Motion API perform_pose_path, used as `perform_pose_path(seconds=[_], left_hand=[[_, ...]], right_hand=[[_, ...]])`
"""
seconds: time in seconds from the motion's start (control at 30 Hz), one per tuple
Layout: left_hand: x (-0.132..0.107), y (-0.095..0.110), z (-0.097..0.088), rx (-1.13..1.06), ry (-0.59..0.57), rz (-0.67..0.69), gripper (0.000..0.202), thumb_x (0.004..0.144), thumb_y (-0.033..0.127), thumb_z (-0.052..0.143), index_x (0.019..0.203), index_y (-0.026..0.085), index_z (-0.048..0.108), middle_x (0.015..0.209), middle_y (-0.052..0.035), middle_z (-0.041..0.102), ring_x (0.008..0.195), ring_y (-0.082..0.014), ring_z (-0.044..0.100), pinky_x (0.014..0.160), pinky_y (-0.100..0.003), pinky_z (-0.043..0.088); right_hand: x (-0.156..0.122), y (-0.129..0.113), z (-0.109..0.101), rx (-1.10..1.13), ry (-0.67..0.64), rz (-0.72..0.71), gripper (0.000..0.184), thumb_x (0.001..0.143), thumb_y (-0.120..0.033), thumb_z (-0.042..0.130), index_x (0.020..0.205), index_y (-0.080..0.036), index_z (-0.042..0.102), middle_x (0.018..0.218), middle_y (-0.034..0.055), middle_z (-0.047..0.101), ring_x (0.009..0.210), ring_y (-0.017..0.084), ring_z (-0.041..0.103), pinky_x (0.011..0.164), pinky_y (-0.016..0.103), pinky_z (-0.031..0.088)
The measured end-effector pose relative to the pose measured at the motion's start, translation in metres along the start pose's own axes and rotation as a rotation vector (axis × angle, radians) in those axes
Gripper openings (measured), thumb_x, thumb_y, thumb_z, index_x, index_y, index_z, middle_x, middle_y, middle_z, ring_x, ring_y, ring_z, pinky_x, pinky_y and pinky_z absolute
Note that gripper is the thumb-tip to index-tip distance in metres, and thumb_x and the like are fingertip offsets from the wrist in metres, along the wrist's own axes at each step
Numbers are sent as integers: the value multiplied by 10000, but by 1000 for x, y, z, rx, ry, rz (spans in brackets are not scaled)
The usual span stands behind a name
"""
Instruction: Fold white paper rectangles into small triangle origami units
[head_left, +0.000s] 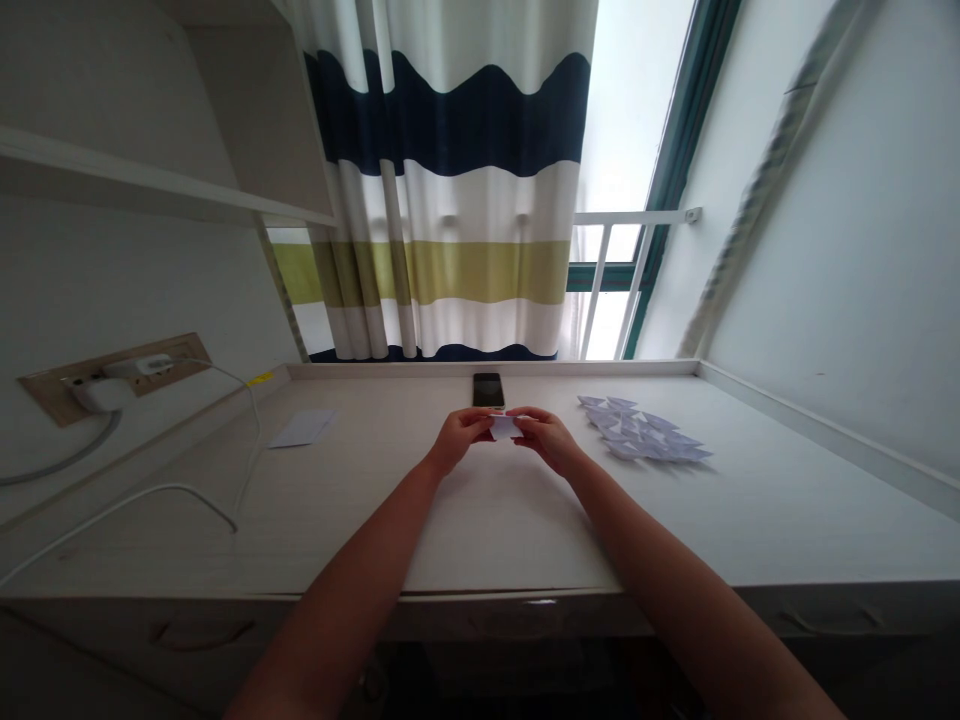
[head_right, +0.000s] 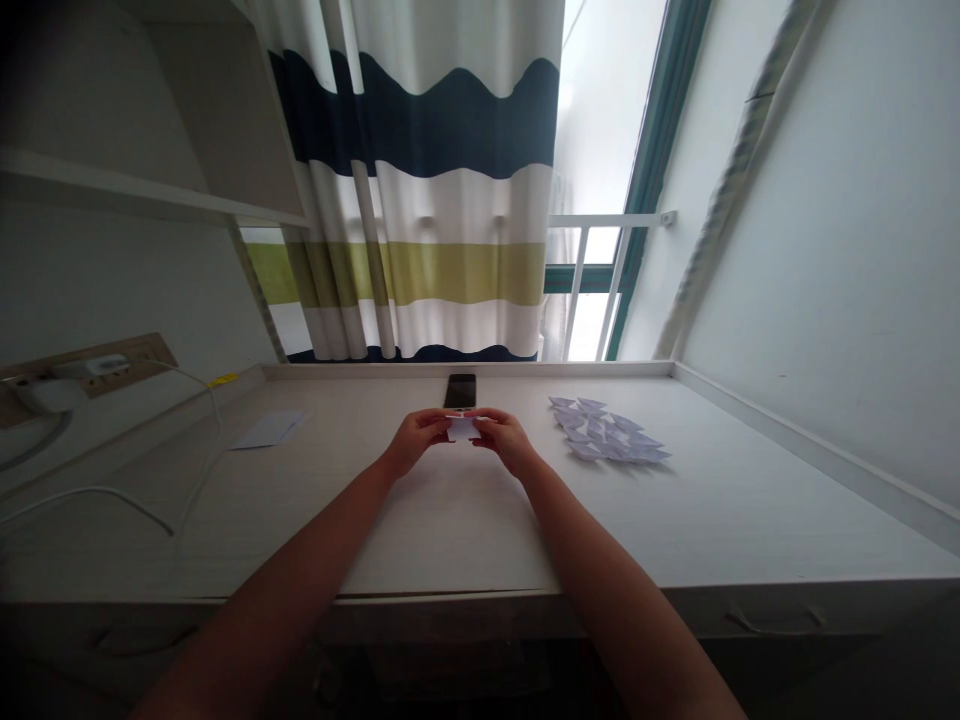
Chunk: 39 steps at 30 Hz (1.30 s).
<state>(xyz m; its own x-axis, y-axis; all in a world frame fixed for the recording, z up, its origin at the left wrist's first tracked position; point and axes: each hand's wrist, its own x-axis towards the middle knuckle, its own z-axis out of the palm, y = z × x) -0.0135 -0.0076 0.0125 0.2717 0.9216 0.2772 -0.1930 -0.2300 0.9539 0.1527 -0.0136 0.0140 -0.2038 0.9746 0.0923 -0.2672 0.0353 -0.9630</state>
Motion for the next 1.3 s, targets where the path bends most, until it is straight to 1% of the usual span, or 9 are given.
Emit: perform_pose_path(seconds=[0.27,0.43,0.53,0.7,0.83,0.93,1.07,1.2,1.3], left_hand=[[-1,1,-2,-31,-70,-21,204,648,211,595,810,113,671,861,-79,647,790,-172,580,754,-343,481],[0,-3,-4,10,-41,-3,209,678,268,584,787,104,653,846,-79,631,760,-162,568,709,-355,503],[1,-4,-4,104,-6,-1,235,638,264,648,819,114,632,797,-58,622,724,-152,579,683,-341,511],[1,-4,-2,150,8,4,330,643,230,649,954,138,588,741,-30,603,689,-140,590,644,-313,518],[2,-4,0,149,42,-36,391,640,231,656,1003,129,553,664,-4,582,651,-135,591,626,-312,519],[2,-6,1,151,50,-69,339,621,249,672,912,105,575,700,-29,612,678,-148,600,640,-314,516],[5,-9,1,165,92,-60,275,581,260,698,775,94,597,705,-40,632,669,-142,598,646,-303,506],[6,-10,1,163,106,-55,286,550,278,716,742,97,606,668,-33,632,642,-139,593,629,-295,499],[5,-10,1,128,101,-91,314,535,295,723,755,101,612,688,-37,637,643,-141,596,618,-287,494]], right_hand=[[-1,0,2,39,-48,-55,99,595,-247,620,643,-164,648,663,6,621,614,101,562,616,238,469],[1,2,4,-29,-24,-60,126,618,-253,615,680,-154,663,727,34,643,665,123,575,649,275,482],[2,4,4,-112,-32,-81,158,601,-247,653,733,-161,663,717,25,646,643,117,576,640,279,482],[4,6,3,-175,10,-119,296,559,-230,698,843,-177,634,566,-25,600,585,114,575,627,299,492],[7,9,3,-229,31,-160,281,549,-248,708,807,-163,635,544,-34,575,553,106,562,606,303,501],[8,11,3,-256,31,-170,260,553,-251,705,785,-157,636,528,-33,572,532,107,559,581,296,503],[8,12,4,-257,42,-120,229,560,-225,703,763,-145,632,541,-14,602,528,116,577,572,292,508],[7,10,5,-236,51,-98,216,554,-200,704,747,-137,631,567,-3,621,542,123,592,579,292,515],[7,10,5,-222,46,-99,216,540,-204,711,728,-138,629,545,-12,616,527,115,584,579,289,516]])
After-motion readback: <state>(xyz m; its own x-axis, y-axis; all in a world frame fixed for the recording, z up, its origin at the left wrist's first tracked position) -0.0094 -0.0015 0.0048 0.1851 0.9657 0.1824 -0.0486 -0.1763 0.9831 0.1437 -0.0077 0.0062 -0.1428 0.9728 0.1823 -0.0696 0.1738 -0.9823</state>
